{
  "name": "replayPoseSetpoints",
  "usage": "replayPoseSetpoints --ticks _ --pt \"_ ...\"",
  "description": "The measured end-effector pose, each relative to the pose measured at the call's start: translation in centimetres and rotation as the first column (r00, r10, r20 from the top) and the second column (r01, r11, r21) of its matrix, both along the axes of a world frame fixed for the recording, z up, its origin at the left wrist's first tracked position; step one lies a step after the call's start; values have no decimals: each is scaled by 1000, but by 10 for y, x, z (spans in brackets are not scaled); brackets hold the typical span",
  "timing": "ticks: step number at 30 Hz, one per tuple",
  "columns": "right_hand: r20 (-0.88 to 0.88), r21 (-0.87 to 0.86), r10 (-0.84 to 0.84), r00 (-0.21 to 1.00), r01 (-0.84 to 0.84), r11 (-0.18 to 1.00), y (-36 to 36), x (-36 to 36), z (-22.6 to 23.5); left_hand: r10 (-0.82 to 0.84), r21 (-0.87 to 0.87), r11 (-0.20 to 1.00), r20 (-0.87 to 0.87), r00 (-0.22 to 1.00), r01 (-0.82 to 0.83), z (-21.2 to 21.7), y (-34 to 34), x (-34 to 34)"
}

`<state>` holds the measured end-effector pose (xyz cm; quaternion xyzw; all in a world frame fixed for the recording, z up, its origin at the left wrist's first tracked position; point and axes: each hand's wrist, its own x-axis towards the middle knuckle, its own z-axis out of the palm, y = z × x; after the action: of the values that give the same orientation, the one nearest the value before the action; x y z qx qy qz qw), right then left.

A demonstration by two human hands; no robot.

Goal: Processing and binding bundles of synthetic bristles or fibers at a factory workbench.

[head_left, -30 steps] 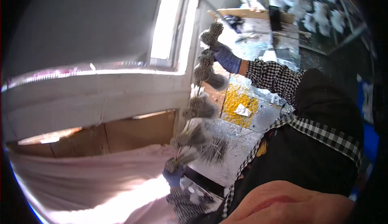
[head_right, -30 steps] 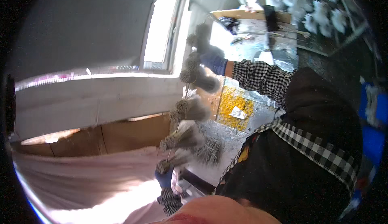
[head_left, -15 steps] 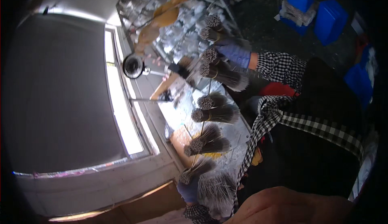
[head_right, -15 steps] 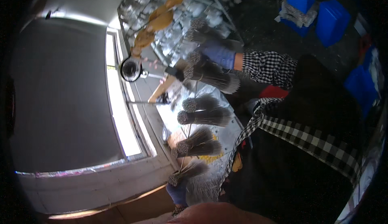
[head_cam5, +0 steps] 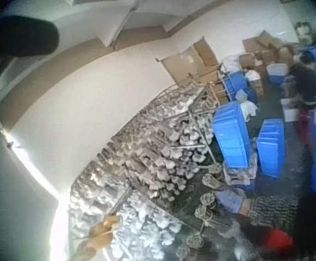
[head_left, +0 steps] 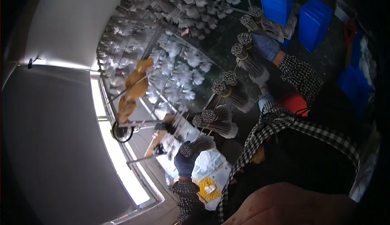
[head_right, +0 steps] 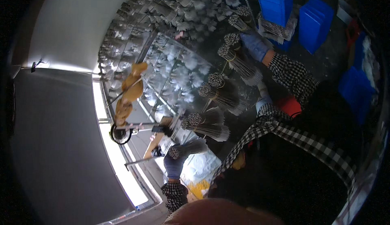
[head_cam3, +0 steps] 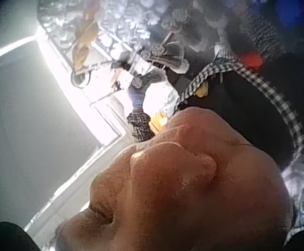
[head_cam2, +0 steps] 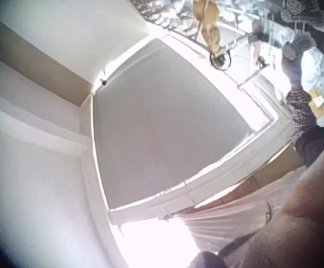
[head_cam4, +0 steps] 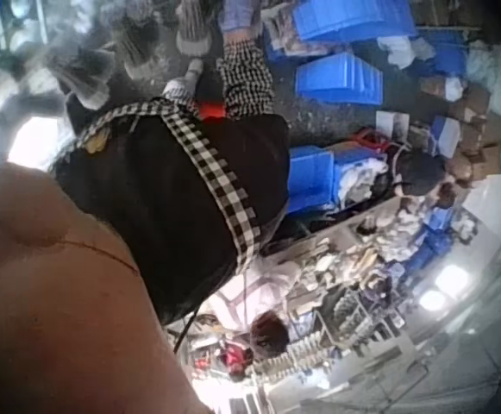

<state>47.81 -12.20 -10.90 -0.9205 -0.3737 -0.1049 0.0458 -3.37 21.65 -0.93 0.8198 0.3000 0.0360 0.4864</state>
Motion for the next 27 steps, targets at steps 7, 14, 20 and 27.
replayPoseSetpoints --ticks 7,14,20,27 --pt "-627 772 288 724 530 351 63 11 -59 -145 258 952 -94 985 164 -87 77 40" --pt "-484 776 280 829 259 575 36 153 -114 -20 262 963 -185 983 68 -105 8 141" --pt "-684 700 563 464 635 327 98 184 -113 63 319 946 -356 932 58 -157 -3 178" --pt "-874 391 367 319 910 141 93 165 -80 75 195 981 -287 955 -19 -196 -4 182"
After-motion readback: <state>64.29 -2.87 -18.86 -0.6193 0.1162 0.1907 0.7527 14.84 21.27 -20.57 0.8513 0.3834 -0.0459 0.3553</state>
